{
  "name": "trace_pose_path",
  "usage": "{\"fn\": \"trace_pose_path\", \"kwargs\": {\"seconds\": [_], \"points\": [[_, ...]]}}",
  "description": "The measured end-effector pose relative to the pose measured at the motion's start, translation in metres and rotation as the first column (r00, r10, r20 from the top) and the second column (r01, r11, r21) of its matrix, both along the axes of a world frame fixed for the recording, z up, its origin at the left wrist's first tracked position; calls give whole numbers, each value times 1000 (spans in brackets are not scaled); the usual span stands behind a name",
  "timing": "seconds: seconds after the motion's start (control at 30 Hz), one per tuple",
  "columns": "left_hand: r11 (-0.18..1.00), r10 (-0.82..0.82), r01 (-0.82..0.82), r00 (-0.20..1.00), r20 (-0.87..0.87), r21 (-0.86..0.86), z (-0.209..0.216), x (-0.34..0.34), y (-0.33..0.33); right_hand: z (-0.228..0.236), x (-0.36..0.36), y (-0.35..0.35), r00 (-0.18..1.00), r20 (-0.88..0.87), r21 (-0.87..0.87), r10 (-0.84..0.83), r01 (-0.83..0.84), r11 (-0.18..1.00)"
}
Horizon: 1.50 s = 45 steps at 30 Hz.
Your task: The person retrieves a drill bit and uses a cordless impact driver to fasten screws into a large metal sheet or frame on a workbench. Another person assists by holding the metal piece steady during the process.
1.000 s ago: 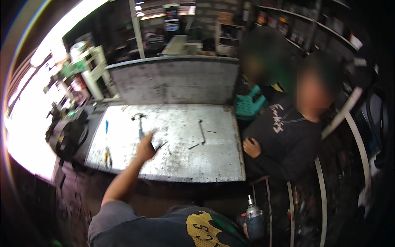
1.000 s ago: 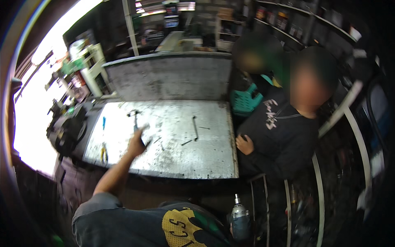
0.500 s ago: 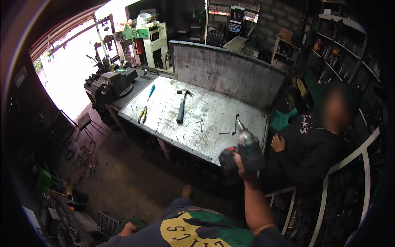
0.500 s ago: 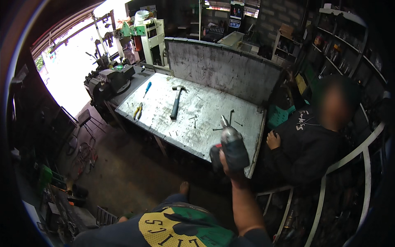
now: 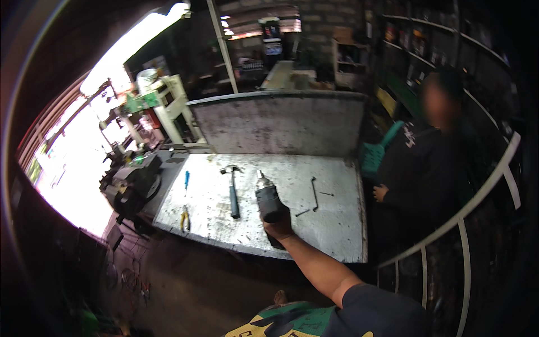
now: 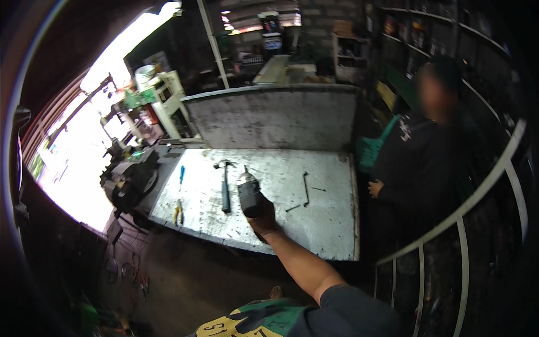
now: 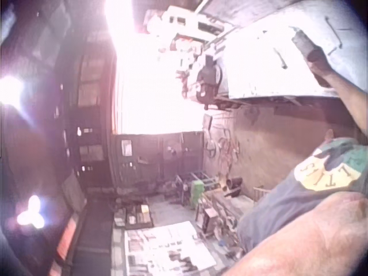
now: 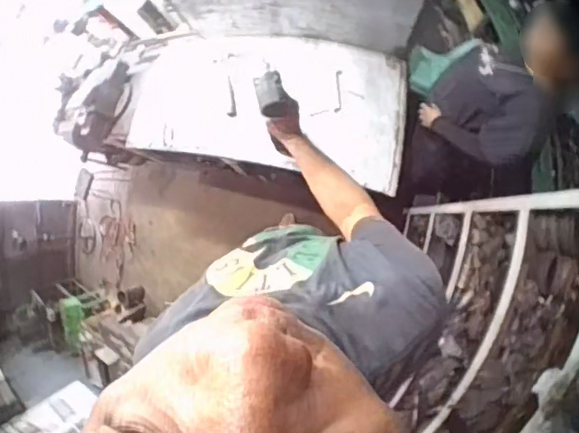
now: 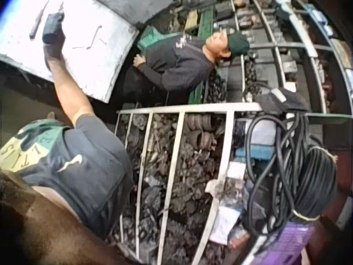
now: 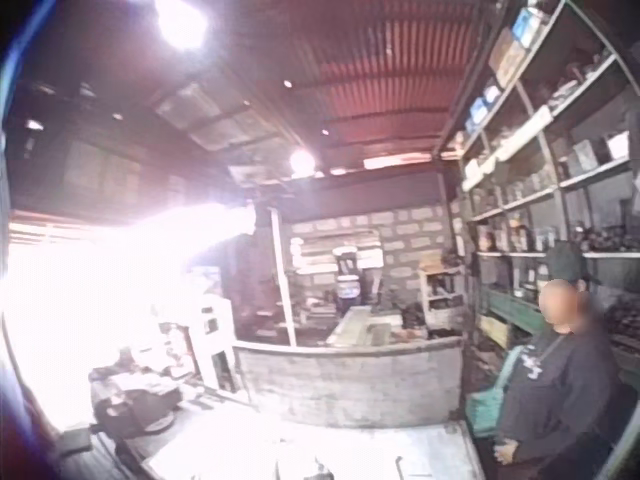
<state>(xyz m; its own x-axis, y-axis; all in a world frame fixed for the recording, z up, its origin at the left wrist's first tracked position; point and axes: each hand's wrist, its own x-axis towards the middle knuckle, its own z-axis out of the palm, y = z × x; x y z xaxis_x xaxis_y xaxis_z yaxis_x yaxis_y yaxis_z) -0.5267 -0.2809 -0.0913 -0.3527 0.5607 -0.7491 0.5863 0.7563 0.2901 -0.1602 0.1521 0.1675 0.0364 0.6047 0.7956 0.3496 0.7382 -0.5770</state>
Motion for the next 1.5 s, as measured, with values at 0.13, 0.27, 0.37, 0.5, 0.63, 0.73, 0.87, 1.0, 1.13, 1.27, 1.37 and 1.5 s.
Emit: {"fn": "trace_pose_path", "kwargs": {"seconds": [0.13,0.27,0.37,0.5,0.63,0.73,0.87,1.0,1.13,1.27,1.37,1.5], "points": [[985,-59,79,989,-134,152,8,-21,82,-3,1,-8,991,-26,-155,134,-136,978],[939,-53,101,987,-152,328,36,-28,170,11,9,-17,944,-101,-298,315,-331,895],[884,46,4,994,-96,468,56,-7,208,22,33,-9,896,9,-380,445,-408,830],[876,112,-55,990,-90,478,53,58,201,2,105,-16,945,126,-293,303,-256,921],[961,-50,98,982,-182,260,21,146,140,-52,239,25,989,-105,-407,103,-137,903],[985,-113,97,988,109,139,-4,218,92,-105,339,65,966,-65,-593,-250,164,788],[969,190,-210,971,147,132,20,280,77,-161,413,116,930,5,-738,-367,251,626],[808,281,-396,910,306,436,93,307,109,-189,429,175,895,-88,-691,-437,261,674],[438,466,-484,843,269,758,174,276,180,-200,435,222,854,-91,-651,-512,339,680],[113,669,120,725,-164,986,276,246,248,-179,460,260,781,-327,-819,-533,47,571],[-33,612,450,715,-338,893,354,268,277,-162,489,283,886,-238,-853,-398,5,522],[-56,535,440,771,-345,896,388,355,299,-156,511,318,972,-182,-877,-149,-92,472]]}}
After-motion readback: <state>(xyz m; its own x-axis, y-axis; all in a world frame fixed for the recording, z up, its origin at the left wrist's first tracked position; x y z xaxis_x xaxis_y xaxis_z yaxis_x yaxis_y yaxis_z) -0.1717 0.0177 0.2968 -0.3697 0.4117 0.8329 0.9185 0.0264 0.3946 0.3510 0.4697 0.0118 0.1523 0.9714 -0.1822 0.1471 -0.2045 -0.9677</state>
